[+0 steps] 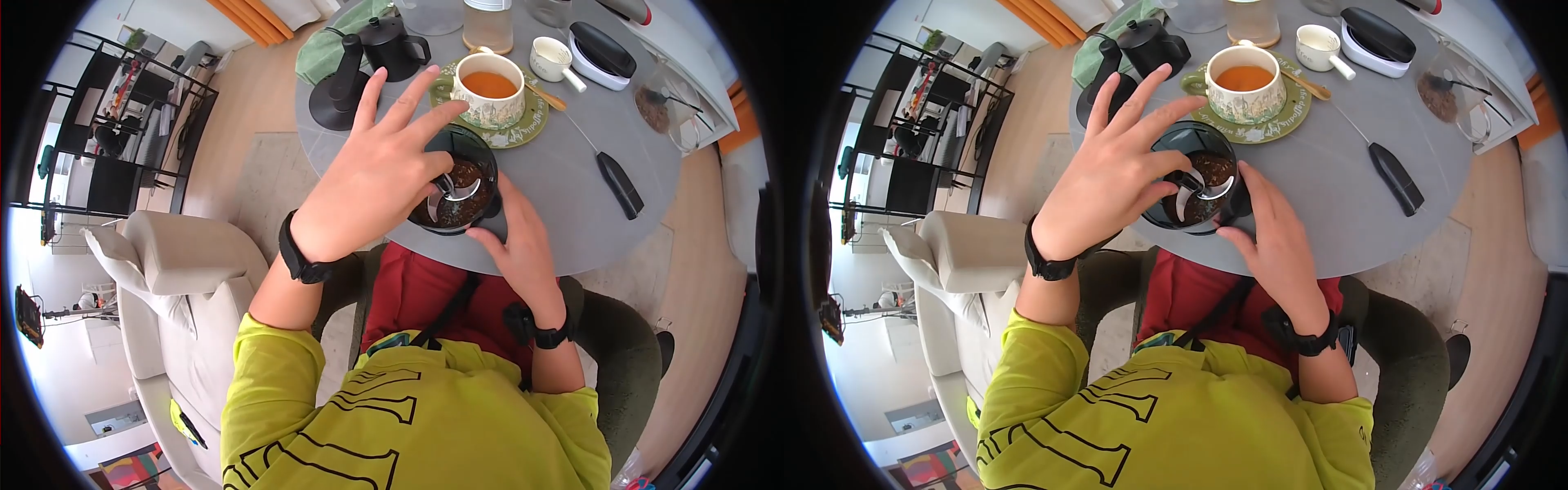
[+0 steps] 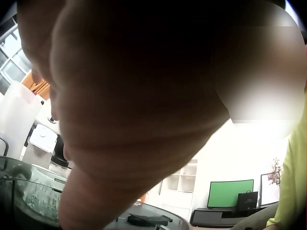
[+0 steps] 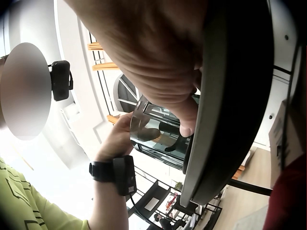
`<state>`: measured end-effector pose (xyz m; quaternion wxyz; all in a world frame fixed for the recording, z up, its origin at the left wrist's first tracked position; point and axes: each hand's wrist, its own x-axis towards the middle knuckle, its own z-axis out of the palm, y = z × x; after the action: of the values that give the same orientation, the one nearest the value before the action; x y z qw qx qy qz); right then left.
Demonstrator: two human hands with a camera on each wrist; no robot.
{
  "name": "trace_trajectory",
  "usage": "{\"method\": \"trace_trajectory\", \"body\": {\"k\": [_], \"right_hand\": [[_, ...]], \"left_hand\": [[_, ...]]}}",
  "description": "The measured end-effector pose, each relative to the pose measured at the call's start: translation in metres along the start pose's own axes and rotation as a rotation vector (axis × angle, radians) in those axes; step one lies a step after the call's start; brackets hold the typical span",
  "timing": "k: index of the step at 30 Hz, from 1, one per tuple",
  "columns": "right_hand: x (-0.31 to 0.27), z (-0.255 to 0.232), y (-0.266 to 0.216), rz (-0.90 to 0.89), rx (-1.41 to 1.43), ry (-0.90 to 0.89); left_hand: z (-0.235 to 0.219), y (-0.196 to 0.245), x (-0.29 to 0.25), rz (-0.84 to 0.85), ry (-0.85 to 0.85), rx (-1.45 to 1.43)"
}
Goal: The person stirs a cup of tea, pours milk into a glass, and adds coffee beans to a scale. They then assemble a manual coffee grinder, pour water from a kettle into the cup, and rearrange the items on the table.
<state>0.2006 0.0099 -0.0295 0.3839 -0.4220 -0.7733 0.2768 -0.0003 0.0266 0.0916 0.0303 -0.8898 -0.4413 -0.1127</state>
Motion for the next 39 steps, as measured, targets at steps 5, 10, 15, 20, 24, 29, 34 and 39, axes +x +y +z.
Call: {"method": "trace_trajectory", "body": {"k": [5,10,15,20,24,29,34,39], "right_hand": [[-0.001,0.000,0.001,0.009,-0.007,-0.014],[0.000,0.000,0.001,0.013,0.011,-0.027],[0.000,0.000,0.001,0.004,0.016,-0.025],[0.001,0.000,0.001,0.012,0.015,-0.032],[0.001,0.001,0.002,0.009,0.027,-0.029],[0.001,-0.001,0.000,0.014,0.011,-0.028],[0.000,0.000,-0.002,0.023,-0.012,-0.026],[0.001,0.000,-0.002,0.029,0.014,-0.025]], "left_hand": [[0.002,-0.003,0.001,-0.005,-0.008,0.040],[0.006,-0.006,0.002,0.013,-0.011,0.000],[0.004,-0.008,0.003,0.004,-0.002,0.041],[-0.012,-0.015,0.000,-0.062,0.076,0.112],[-0.014,-0.016,-0.004,-0.058,0.056,0.085],[-0.019,-0.020,-0.008,-0.048,0.147,0.034],[-0.034,-0.047,-0.019,-0.117,0.393,0.033],[-0.009,-0.081,-0.031,-0.330,0.493,0.121]]}}
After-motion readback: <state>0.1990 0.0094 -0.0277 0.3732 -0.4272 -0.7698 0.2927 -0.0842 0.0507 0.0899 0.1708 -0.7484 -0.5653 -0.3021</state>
